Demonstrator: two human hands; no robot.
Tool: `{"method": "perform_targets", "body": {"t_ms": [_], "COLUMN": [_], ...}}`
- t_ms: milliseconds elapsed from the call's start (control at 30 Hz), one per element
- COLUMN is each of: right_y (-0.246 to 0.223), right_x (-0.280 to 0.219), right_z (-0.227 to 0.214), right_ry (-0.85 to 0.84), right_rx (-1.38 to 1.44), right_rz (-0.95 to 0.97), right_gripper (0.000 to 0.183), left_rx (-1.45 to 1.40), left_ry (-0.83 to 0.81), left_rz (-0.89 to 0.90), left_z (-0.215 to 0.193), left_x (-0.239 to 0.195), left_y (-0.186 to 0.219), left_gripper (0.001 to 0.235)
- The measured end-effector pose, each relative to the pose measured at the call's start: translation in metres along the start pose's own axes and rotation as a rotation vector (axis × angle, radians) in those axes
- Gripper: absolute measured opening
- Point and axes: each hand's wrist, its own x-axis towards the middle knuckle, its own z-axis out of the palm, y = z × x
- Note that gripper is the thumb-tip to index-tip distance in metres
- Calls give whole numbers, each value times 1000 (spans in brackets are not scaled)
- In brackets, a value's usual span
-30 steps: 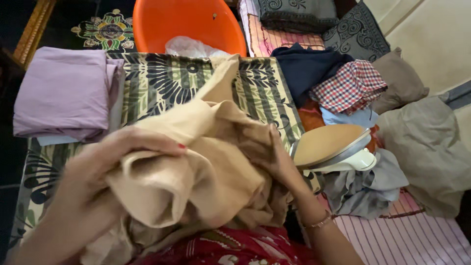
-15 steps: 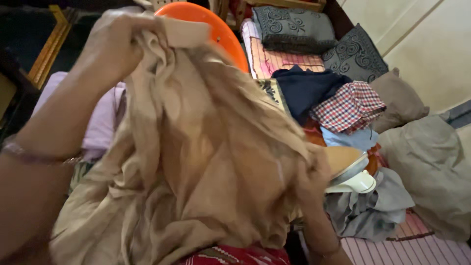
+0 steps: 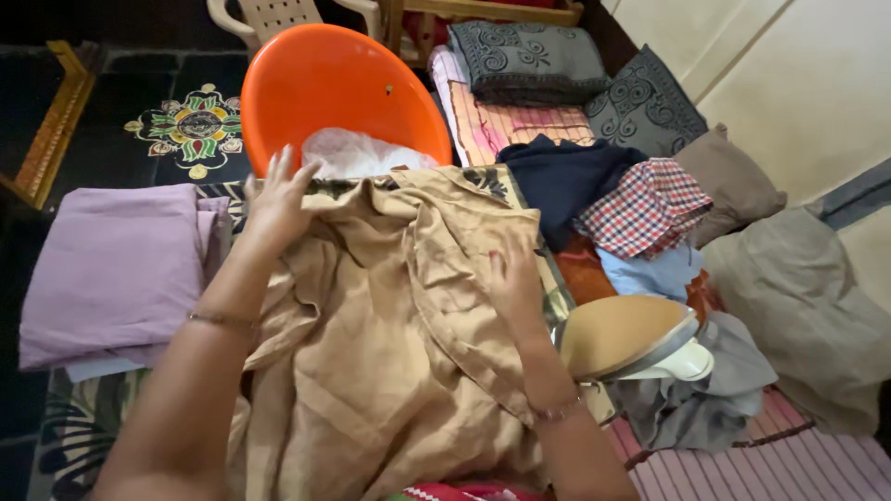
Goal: The person irons a tan shirt using an electric iron, smoothing the fabric on a flat surface and ironing the collar, then fastens the buttons on the front of the shirt.
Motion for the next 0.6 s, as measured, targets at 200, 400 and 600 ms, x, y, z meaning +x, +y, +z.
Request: {"method": "perform_targets", "body": {"t_ms": [200,400,600], "right_y": [74,122,152], "right_x": [37,52,83], "right_z": [90,120,136], "right_ry": [6,-328,-402], "right_rx": [-121,-40,45], "right_rz": [165,221,270], "right_gripper": [77,96,28], "left_rx": [-121,-201,-970], "left_ry": [-210,-346,-244], "left_rz": [-228,-454,-778], "left_z": [-5,16,53], "left_x": [-76,-65,-16], "left_y": [-25,-33,-54], "left_gripper": [82,88,54]}}
